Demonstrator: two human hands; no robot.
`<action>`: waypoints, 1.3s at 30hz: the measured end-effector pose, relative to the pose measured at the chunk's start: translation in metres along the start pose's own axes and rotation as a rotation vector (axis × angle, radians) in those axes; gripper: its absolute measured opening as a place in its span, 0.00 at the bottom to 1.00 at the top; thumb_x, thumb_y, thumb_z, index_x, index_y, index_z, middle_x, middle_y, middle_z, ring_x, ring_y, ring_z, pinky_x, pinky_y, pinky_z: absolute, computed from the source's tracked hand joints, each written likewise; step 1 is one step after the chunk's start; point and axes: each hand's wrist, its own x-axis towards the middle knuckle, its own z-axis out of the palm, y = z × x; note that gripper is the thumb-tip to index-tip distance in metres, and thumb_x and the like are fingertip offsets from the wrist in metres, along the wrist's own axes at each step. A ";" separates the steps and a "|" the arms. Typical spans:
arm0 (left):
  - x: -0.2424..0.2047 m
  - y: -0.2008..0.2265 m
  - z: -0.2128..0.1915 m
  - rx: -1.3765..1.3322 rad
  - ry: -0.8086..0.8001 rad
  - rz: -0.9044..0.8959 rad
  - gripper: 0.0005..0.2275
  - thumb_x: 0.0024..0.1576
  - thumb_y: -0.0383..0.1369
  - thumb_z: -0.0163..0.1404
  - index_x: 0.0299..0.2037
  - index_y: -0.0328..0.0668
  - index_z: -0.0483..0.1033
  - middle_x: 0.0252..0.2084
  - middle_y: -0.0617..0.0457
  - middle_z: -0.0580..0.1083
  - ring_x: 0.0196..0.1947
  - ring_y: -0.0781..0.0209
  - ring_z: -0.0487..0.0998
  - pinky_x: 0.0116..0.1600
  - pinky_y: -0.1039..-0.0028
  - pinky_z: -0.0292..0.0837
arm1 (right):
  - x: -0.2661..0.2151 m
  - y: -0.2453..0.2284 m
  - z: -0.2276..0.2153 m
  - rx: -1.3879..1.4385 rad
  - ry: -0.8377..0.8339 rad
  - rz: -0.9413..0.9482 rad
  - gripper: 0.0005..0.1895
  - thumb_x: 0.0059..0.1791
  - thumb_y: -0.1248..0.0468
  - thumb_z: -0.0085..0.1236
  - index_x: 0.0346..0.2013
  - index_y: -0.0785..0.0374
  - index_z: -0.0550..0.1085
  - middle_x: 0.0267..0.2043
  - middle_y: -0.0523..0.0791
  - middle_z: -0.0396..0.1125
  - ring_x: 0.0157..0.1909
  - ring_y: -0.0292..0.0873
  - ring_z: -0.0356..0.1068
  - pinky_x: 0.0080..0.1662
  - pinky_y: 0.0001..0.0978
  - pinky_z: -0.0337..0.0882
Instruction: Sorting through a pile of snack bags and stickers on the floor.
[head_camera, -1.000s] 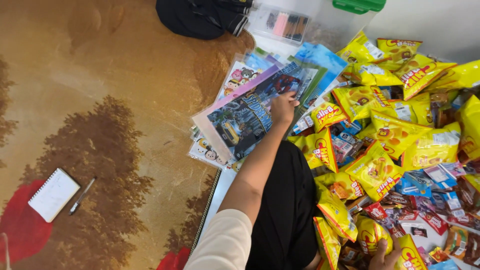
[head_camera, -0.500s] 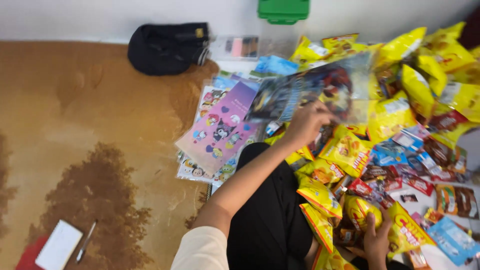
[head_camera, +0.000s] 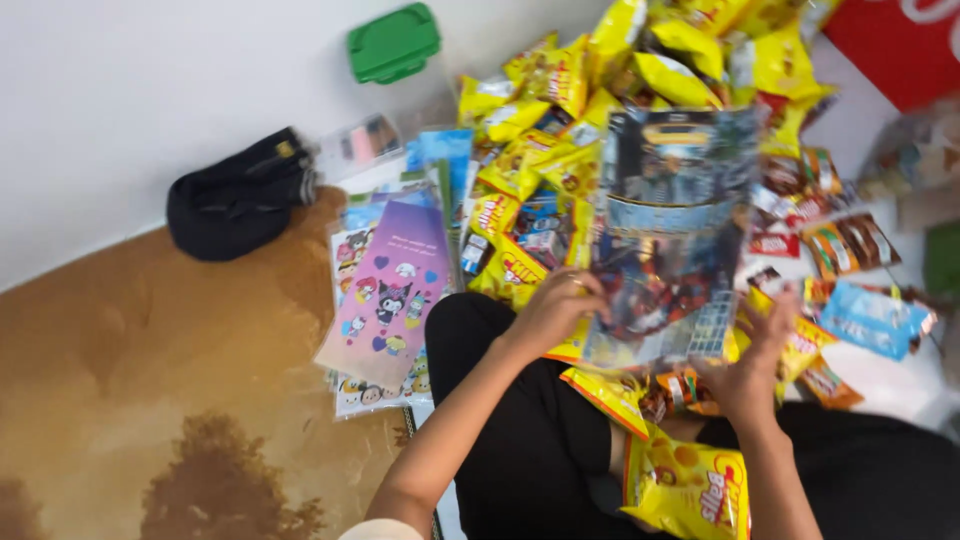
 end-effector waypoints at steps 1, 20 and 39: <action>-0.011 -0.008 0.005 -0.017 -0.021 0.006 0.17 0.47 0.11 0.53 0.34 0.49 0.83 0.41 0.54 0.74 0.47 0.51 0.74 0.55 0.60 0.66 | 0.003 -0.020 0.001 -0.008 0.013 0.023 0.77 0.31 0.82 0.72 0.80 0.50 0.32 0.83 0.57 0.20 0.73 0.68 0.57 0.65 0.58 0.68; -0.046 0.009 -0.014 -0.347 0.009 -0.414 0.11 0.54 0.18 0.56 0.38 0.49 0.77 0.44 0.57 0.80 0.59 0.52 0.76 0.73 0.49 0.49 | 0.017 0.015 0.023 0.086 -0.144 0.206 0.08 0.42 0.67 0.72 0.34 0.53 0.83 0.50 0.42 0.76 0.68 0.53 0.64 0.70 0.51 0.59; 0.008 0.083 -0.091 0.061 -0.097 -0.099 0.11 0.59 0.46 0.56 0.48 0.59 0.80 0.66 0.52 0.67 0.72 0.43 0.62 0.70 0.53 0.60 | 0.049 -0.015 0.028 0.326 -0.409 0.468 0.10 0.44 0.72 0.69 0.34 0.74 0.75 0.48 0.61 0.74 0.55 0.66 0.72 0.61 0.62 0.66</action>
